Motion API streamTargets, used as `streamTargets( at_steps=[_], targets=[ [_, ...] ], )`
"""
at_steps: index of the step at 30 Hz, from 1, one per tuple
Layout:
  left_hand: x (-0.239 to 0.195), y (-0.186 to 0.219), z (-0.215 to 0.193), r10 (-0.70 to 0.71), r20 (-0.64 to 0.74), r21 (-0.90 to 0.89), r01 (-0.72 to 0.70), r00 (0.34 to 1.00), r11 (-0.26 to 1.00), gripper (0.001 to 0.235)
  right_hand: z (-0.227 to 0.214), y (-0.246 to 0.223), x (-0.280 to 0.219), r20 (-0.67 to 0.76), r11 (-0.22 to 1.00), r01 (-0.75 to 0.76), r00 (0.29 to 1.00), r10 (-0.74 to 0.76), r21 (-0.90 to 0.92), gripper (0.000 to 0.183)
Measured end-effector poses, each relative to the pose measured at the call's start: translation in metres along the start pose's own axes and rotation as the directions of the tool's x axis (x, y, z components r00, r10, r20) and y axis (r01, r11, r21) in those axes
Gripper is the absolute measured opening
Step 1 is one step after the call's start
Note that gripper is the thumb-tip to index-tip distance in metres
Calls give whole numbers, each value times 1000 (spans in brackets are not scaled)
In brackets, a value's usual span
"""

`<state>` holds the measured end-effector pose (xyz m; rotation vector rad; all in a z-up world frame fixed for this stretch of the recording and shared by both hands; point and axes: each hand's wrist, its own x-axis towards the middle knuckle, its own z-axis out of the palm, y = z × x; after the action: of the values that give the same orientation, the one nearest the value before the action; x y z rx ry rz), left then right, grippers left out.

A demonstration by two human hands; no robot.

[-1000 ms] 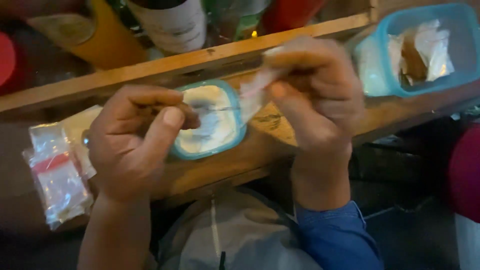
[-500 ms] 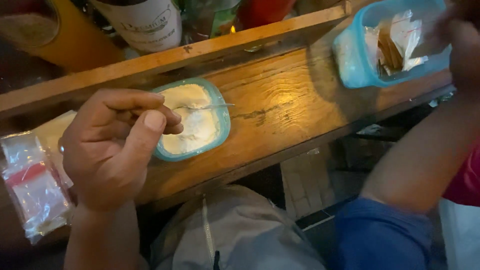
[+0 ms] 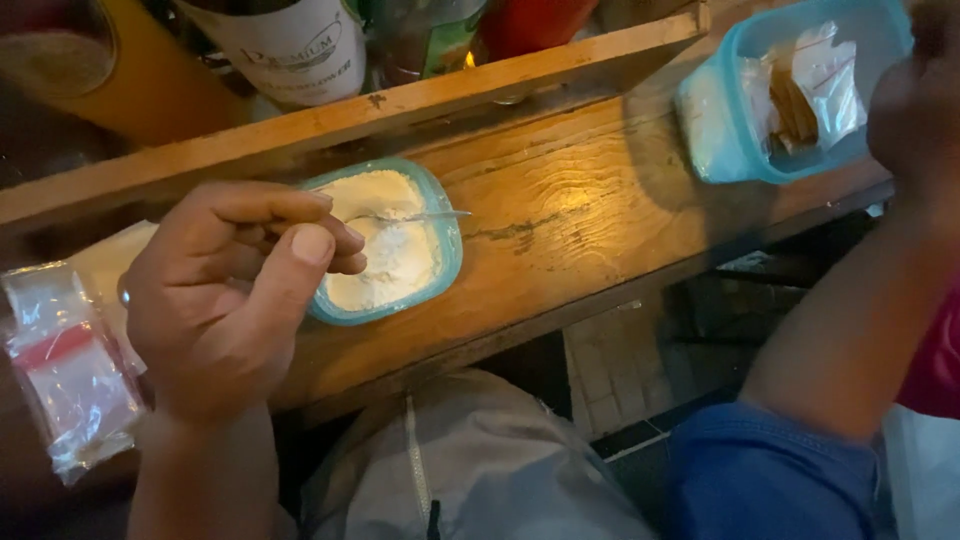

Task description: Packaging white powder into small resealable plastic bags using a spoon.

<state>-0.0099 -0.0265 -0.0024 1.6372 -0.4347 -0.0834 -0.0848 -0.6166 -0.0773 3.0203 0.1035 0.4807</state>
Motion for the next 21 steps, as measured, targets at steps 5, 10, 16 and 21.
streamTargets(
  at_steps=[5, 10, 16, 21],
  targets=[
    [-2, -3, -1, 3, 20, -19, -3, 1000, 1000, 12, -9, -29, 12, 160, 981, -193, 969, 191, 2, 41],
    [0, 0, -2, 25, 16, 12, -25, 1000, 1000, 9, -14, -49, 21, 147, 956, -277, 946, 289, -96, 44],
    [-1, 0, 0, 31, 19, -9, -31, 999, 999, 9, -35, -104, 57, 379, 933, -248, 863, 335, -260, 34],
    [-2, -3, -4, 21, 11, -45, -20, 1000, 999, 9, -26, -114, 71, 482, 963, -207, 835, 266, -174, 39]
  ],
)
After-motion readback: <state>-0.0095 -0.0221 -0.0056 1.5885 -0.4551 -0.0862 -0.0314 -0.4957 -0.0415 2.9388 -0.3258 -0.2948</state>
